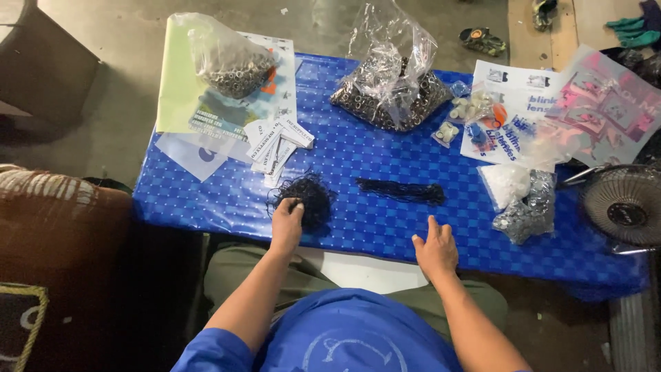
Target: Sorting small black cable ties and other small components on a table in a print shop environment.
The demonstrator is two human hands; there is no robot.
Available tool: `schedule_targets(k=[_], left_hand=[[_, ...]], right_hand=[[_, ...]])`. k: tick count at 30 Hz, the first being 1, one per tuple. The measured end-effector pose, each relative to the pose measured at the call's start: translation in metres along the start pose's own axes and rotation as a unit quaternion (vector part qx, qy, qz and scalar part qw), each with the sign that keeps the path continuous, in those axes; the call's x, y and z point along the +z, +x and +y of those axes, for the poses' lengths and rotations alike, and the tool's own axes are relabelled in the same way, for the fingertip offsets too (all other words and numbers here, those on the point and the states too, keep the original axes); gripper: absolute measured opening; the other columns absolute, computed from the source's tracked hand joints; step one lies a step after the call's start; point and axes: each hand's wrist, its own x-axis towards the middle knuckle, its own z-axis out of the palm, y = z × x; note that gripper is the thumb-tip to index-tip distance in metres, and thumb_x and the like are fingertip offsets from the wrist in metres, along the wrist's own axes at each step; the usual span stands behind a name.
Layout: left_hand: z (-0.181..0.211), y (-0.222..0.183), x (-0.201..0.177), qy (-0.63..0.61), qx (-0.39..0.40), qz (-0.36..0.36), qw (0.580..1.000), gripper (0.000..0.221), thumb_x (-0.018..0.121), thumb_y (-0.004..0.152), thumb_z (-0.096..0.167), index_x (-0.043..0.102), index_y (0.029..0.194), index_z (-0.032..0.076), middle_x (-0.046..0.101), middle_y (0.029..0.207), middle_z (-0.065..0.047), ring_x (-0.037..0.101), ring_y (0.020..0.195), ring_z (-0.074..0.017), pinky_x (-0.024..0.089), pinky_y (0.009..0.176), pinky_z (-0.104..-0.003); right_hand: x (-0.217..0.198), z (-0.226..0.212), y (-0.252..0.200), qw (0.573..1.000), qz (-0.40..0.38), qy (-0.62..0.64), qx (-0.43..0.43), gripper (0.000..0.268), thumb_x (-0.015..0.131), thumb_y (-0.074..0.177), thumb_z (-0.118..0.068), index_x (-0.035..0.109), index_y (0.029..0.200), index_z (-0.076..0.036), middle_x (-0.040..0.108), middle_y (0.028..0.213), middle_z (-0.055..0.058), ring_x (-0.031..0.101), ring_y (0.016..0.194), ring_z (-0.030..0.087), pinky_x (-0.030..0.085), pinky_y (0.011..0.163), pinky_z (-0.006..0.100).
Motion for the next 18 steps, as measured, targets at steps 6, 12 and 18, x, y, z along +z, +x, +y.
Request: schedule_targets(k=[6,12,18], left_hand=[[-0.051,0.034,0.013,-0.246,0.022,-0.002,0.969,0.022,0.057,0.095,0.008,0.068,0.114,0.002,0.061,0.100,-0.011,0.057,0.102,-0.0222,0.048,0.095,-0.038],[0.003,0.008,0.009,-0.350,-0.027,-0.005,0.936,0.010,0.060,0.096,0.007,0.066,0.105,0.006,0.060,0.091,-0.008,0.061,0.087,-0.0215,0.055,0.075,-0.036],[-0.004,0.020,0.022,-0.384,-0.019,0.006,0.923,0.005,0.061,0.095,0.008,0.064,0.100,0.007,0.059,0.084,-0.005,0.060,0.076,-0.0166,0.053,0.061,-0.026]], right_hand=[[0.039,-0.069,-0.016,0.946,0.067,0.268,-0.172,0.038,0.074,0.085,-0.011,0.072,0.123,-0.015,0.069,0.096,0.012,0.069,0.097,0.033,0.058,0.083,0.040],[0.043,-0.162,-0.014,0.894,-0.125,0.411,-0.131,0.032,0.073,0.087,-0.018,0.073,0.119,-0.020,0.078,0.096,0.010,0.078,0.075,0.020,0.062,0.070,0.033],[0.028,-0.204,-0.009,0.900,-0.100,0.406,-0.123,0.035,0.075,0.087,-0.022,0.068,0.120,-0.014,0.078,0.091,0.012,0.076,0.068,0.021,0.062,0.063,0.032]])
